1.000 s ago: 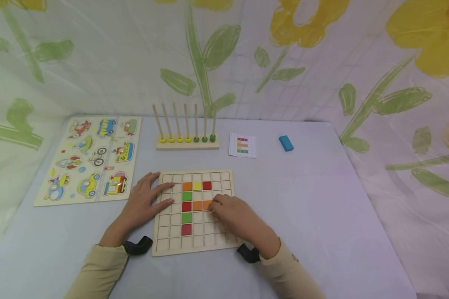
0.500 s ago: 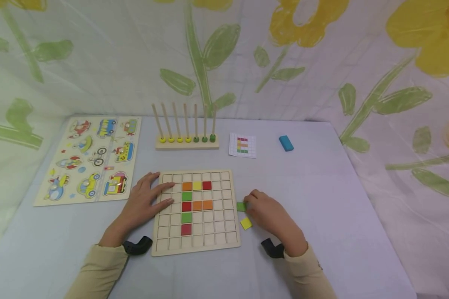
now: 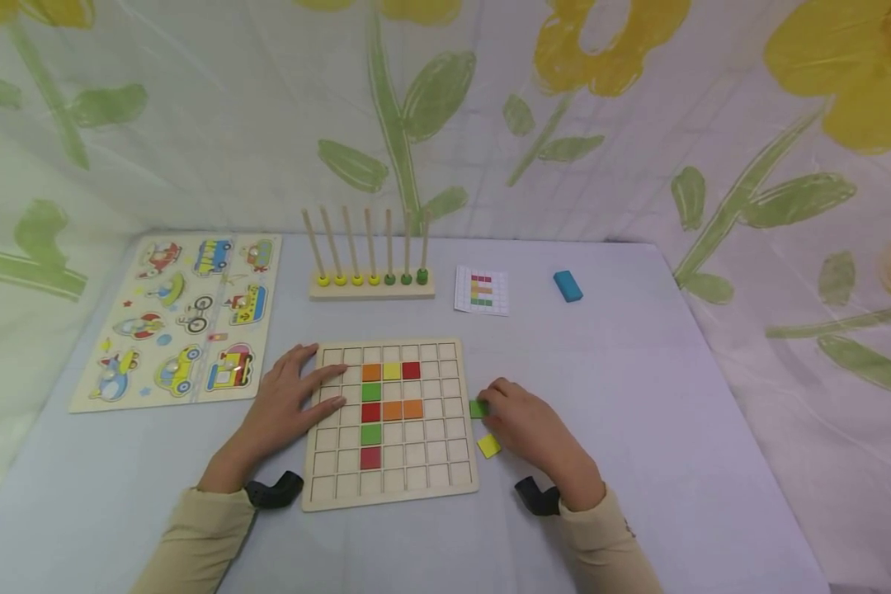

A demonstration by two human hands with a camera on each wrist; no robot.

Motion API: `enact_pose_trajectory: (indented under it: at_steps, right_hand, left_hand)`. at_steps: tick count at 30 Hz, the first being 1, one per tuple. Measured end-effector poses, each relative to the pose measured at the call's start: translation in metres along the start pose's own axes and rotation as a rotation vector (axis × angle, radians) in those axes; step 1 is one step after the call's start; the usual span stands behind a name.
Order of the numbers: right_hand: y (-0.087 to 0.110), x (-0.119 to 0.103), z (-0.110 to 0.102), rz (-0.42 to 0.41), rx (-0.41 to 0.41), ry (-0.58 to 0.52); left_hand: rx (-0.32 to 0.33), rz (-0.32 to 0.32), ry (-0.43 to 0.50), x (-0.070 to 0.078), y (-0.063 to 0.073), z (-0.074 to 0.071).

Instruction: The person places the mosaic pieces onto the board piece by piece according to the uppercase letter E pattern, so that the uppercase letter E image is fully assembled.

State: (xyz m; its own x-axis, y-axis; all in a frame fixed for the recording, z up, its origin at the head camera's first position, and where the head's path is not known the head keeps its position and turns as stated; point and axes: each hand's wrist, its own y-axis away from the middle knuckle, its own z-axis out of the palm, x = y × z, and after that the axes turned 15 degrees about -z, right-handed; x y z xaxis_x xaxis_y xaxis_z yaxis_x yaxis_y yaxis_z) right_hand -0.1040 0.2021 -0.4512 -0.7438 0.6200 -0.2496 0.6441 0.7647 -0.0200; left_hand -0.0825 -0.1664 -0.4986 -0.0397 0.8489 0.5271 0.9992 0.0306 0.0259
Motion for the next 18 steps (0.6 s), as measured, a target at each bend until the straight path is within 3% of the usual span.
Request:
enact_pose_trajectory:
  at_steps: [13,18]
  right_hand:
    - [0.0007,0.0001,0.0007,0.022,0.004,-0.018]
    - [0.0010,0.0005,0.0023,-0.034,0.032,0.024]
  left_hand:
    - [0.003,0.016,0.004,0.0008,0.0008,-0.0011]
    - [0.014,0.025,0.004,0.0020,0.0011,-0.0021]
